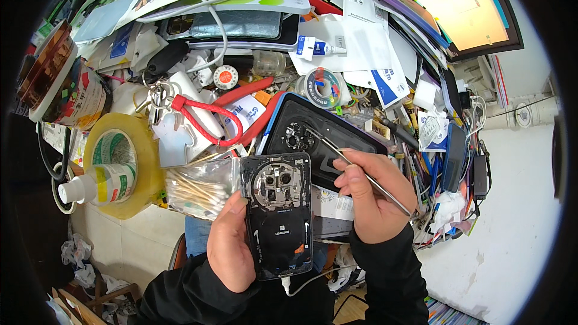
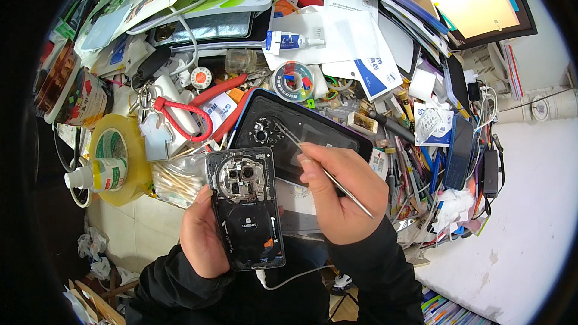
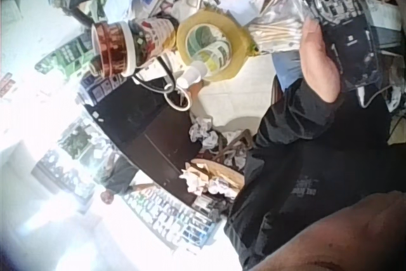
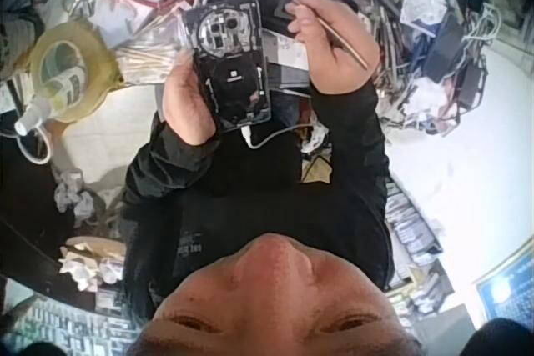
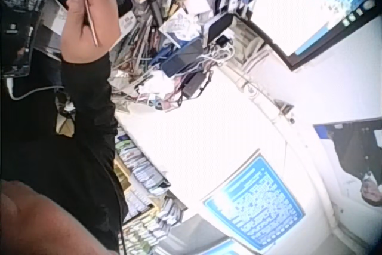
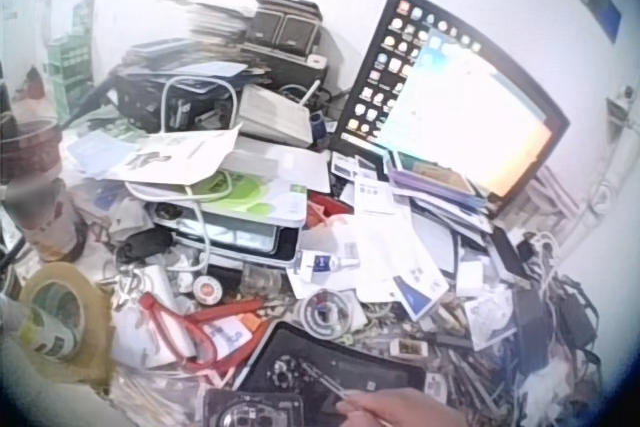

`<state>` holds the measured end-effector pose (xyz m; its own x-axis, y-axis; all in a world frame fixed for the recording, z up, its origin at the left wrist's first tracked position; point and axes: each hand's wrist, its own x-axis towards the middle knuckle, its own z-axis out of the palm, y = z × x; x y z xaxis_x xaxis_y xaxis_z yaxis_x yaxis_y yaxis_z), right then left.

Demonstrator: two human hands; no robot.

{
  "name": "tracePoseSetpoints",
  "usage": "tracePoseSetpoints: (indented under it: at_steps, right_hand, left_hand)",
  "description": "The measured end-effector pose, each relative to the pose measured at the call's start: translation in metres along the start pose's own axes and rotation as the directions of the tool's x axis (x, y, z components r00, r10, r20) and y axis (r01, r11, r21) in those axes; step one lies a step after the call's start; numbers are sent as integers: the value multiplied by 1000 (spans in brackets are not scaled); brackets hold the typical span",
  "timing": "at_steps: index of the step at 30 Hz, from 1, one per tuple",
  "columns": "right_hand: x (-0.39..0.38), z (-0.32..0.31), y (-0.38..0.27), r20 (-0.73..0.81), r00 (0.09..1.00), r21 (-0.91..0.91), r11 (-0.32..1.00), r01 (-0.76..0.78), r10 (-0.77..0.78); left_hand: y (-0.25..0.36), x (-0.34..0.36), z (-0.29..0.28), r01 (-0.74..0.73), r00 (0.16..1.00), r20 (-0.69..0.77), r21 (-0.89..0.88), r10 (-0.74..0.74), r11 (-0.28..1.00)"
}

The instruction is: The person uses a screwdriver to remove screws from the back of a disassembled smartphone, then switches to tweezers to adjust small internal components near the camera module. The device remains open on a cluttered workbench throughout the clip.

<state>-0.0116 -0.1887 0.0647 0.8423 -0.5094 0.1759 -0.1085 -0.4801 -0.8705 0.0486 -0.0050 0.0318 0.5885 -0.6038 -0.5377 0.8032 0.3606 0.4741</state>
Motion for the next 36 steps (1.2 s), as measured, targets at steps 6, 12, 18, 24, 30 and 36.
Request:
tracePoseSetpoints:
  at_steps: [6,12,18,24,30,36]
  right_hand:
    - [1,1,-1,3,999,-27,998,49,-49]
    - [-14,-13,-29,112,987,-123,984,129,-115]
    - [-32,-17,-39,325,923,55,979,198,-205]
    - [-35,-7,-32,387,881,129,962,241,-272]
    - [-35,-7,-32,390,880,126,962,240,-271]
    - [-34,-7,-33,354,899,77,966,245,-256]
  left_hand:
    - [-1,0,-1,5,1000,11,-5,-5,1000]
    - [1,1,-5,18,997,69,27,-20,999]
    - [2,0,-4,5,997,74,65,-10,998]
    - [2,-2,5,-69,997,-18,57,71,996]
    - [4,-3,6,-58,998,-20,54,59,997]
    - [3,-1,2,-62,998,23,18,62,998]
